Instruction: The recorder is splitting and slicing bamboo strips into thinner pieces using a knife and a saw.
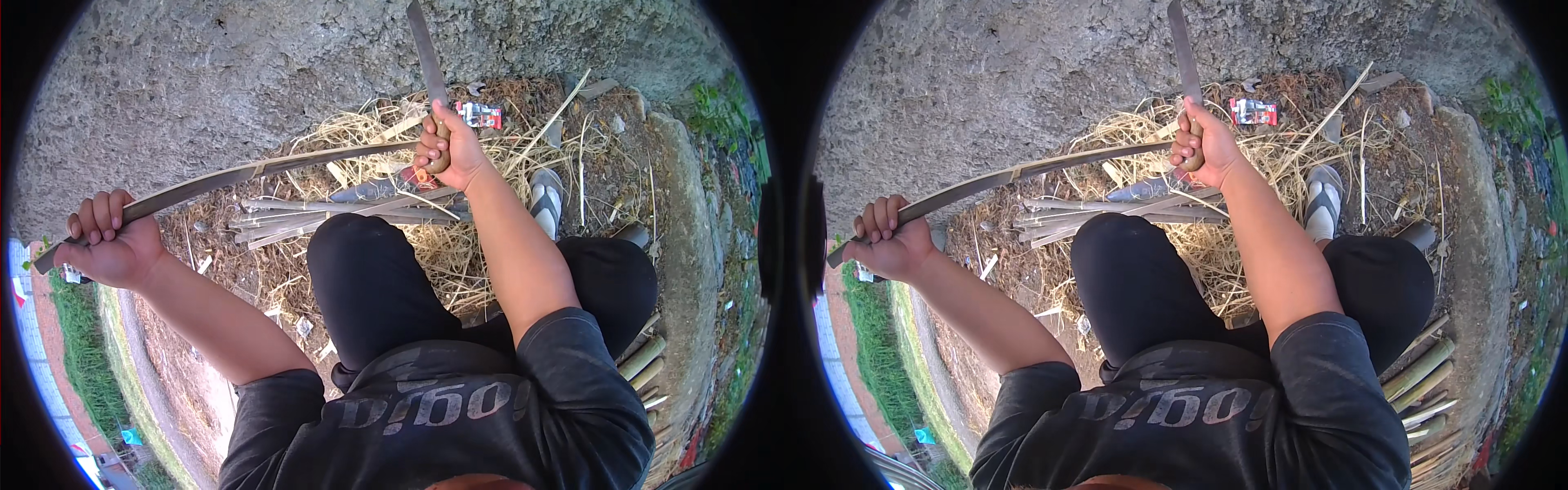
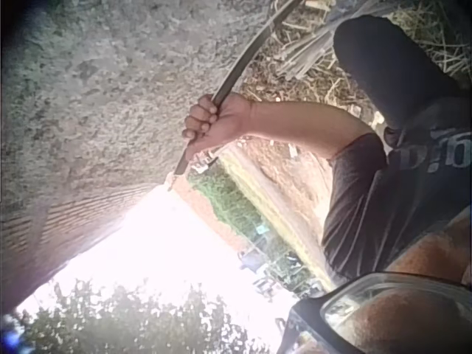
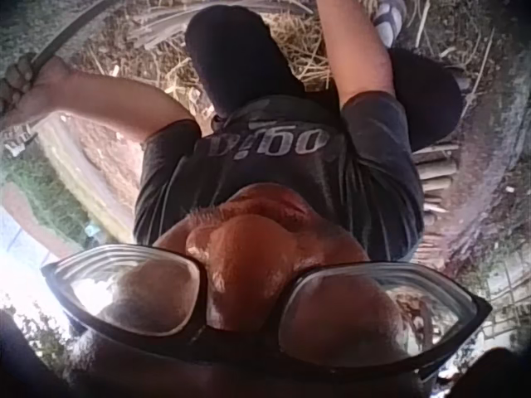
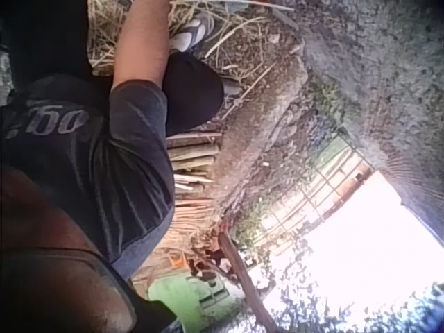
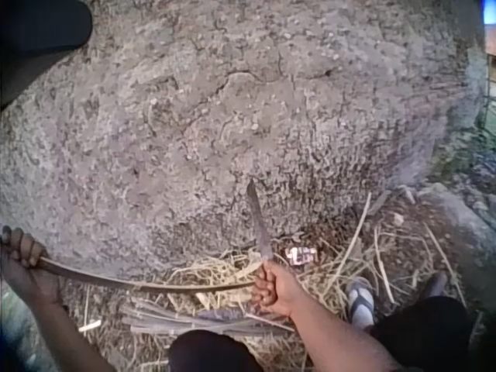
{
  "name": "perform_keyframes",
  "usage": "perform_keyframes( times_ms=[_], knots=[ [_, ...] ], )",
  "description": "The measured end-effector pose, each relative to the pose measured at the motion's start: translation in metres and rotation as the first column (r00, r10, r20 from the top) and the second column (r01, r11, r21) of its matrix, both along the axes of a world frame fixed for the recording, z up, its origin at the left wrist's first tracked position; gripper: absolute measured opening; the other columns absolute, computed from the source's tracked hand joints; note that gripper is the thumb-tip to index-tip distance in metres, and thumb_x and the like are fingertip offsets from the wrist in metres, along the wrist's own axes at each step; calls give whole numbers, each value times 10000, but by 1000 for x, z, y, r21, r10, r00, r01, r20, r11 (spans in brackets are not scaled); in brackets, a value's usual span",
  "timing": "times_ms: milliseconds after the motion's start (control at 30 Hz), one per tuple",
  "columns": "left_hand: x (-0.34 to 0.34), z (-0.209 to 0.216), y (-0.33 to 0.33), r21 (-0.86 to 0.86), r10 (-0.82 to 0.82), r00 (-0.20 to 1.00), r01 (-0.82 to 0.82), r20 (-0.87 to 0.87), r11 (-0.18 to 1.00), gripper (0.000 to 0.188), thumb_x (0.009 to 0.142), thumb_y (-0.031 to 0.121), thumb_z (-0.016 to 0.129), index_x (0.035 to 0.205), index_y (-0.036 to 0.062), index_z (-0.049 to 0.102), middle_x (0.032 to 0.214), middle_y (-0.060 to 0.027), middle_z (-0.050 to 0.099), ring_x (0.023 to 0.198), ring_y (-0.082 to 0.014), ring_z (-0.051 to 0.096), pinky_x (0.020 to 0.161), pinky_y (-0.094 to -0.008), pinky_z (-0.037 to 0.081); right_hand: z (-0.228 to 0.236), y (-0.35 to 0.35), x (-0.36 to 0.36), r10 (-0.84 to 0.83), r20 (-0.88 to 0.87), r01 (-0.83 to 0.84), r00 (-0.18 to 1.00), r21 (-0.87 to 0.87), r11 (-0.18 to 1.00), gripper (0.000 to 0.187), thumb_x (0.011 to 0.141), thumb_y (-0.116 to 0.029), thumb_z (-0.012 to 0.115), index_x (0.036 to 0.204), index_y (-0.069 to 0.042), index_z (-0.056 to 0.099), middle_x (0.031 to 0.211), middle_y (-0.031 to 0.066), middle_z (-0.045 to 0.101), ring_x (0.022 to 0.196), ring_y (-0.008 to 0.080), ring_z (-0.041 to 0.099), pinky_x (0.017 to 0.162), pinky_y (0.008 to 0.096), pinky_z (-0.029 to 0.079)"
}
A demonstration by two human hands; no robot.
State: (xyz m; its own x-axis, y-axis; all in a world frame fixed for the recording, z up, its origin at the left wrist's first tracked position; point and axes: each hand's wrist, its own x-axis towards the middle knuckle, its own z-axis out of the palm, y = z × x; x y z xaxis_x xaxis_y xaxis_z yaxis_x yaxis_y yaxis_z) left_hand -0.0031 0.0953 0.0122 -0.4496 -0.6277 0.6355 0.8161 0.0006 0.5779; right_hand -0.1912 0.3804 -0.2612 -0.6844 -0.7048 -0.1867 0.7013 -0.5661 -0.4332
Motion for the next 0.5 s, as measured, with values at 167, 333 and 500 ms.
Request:
perform_keyframes(
  times_ms=[167, 333, 500],
  knots=[
    [2, 0, -5, 0, -15, 1000, 15, 12, 1000, 545, 756, 642, 658, 715, 136, 460, 572, 53, 308, 495, -64, 301, 491, -209, 277, 2, -1, 3, 0, -23, 1, 1000, 22, 1000, 401, 938, -474, 553, 727, -147, 454, 512, -65, 299, 517, 108, 338, 577, 308, 352],
    [5, -1, -12, -7, -57, 998, 57, 10, 998, 543, 767, 640, 654, 718, 134, 463, 576, 51, 312, 497, -67, 309, 492, -214, 278, 1, -2, 4, 24, -11, -24, 1000, 7, 1000, 402, 936, -472, 559, 727, -145, 451, 515, -66, 294, 515, 107, 334, 573, 304, 349],
    [6, -1, -19, -25, -115, 993, 115, 9, 993, 549, 810, 652, 581, 713, 128, 452, 573, 45, 306, 499, -81, 318, 501, -215, 293, -3, -4, 2, 26, -16, -26, 1000, -7, 1000, 393, 933, -460, 574, 738, -140, 457, 521, -49, 305, 510, 119, 341, 574, 317, 371]
  ],
)
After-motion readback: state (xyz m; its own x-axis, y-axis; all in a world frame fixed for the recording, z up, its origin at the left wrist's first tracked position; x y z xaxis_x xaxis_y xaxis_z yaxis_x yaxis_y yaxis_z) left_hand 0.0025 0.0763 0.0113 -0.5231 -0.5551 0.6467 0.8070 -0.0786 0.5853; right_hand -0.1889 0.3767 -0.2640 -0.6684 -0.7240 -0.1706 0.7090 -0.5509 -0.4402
